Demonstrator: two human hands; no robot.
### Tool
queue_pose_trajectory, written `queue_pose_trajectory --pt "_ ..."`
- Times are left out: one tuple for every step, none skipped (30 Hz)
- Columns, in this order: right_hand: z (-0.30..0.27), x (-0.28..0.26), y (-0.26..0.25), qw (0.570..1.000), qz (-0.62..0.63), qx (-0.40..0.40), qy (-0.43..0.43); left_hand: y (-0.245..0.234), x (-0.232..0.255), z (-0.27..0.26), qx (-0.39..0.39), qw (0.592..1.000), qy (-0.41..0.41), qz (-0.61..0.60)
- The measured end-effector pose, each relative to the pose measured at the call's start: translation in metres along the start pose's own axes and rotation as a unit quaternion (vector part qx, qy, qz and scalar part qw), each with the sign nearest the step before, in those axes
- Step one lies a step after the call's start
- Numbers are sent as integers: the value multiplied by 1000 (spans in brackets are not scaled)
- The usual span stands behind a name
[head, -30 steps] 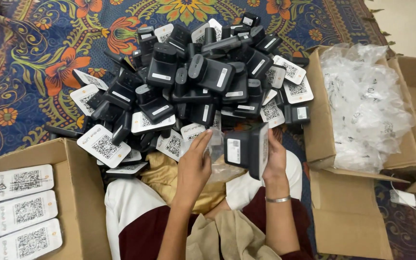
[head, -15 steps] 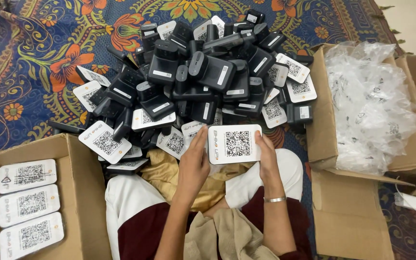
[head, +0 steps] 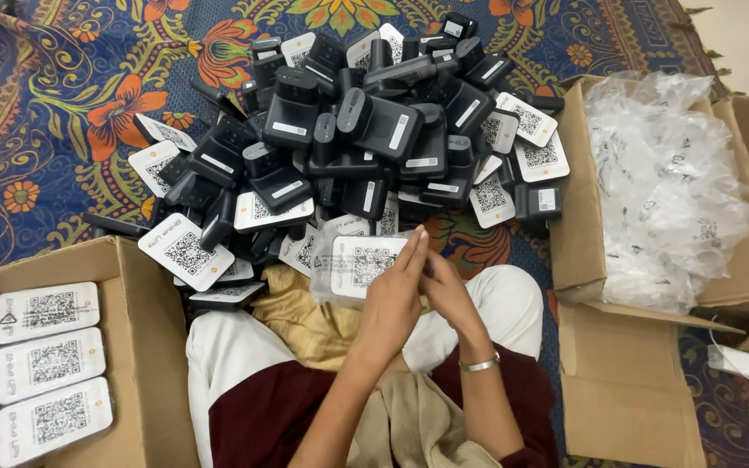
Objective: The person bags electronic QR code scanners and places them into cardboard boxes.
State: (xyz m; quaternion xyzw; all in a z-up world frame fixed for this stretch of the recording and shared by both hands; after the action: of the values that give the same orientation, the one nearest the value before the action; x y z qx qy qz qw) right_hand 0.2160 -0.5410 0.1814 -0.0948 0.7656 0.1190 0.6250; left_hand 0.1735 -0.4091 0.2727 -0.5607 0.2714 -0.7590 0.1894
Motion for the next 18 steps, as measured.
queue_pose_trajectory --pt "1 6 0 1000 0 0 0 2 -2 0 0 1000 0 0" --pt "3 13 -2 1000 -15 19 12 3 -2 -1 12 1000 16 1" --pt "4 20 -3 999 -30 38 24 4 -3 -1 24 999 33 2" --pt "4 22 -3 999 -30 39 24 2 -2 -1 24 999 33 2" --pt "4 24 -2 998 -40 44 7 1 0 0 14 999 29 -15" --pt "4 26 -2 998 -50 49 -9 0 1 0 5 999 26 -32" --pt "4 26 -2 997 -50 50 -9 4 0 1 4 999 26 -33" --pt "4 26 -3 996 -45 67 -26 8 -1 2 8 998 39 -50" --pt "3 26 -4 995 -39 85 -44 11 -1 2 11 996 53 -68" --pt "4 24 -5 994 -39 87 -43 14 -1 4 10 996 54 -70" --pt "3 22 -8 993 -50 104 -39 17 1 4 11 993 60 -103" --pt "2 20 -11 990 -62 120 -35 20 2 5 13 988 67 -136" --pt "3 16 -15 990 -62 124 -34 23 2 6 10 988 68 -138" --pt "4 11 -20 984 -98 145 -37 26 4 8 0 985 85 -149" --pt "5 6 -25 976 -135 166 -41 28 5 10 -10 982 102 -159" --pt "11 3 -32 975 -135 169 -41 33 1 13 -12 982 104 -160" --pt "14 1 -39 965 -198 165 -53 37 -2 15 30 980 140 -141" --pt "17 -2 -46 950 -261 160 -65 42 -4 16 72 974 176 -121"
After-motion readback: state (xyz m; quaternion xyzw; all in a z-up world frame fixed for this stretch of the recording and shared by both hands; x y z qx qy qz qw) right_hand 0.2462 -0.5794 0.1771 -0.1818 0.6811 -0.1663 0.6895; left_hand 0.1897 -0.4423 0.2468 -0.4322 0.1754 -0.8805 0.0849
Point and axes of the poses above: each hand's wrist, its own z-axis towards the middle knuckle, its own y-axis out of the palm, x = y × z, the point moved 2 cm from there along z, towards the middle knuckle, and after that the axes turned 2 degrees about y, right-handed, at the moved point
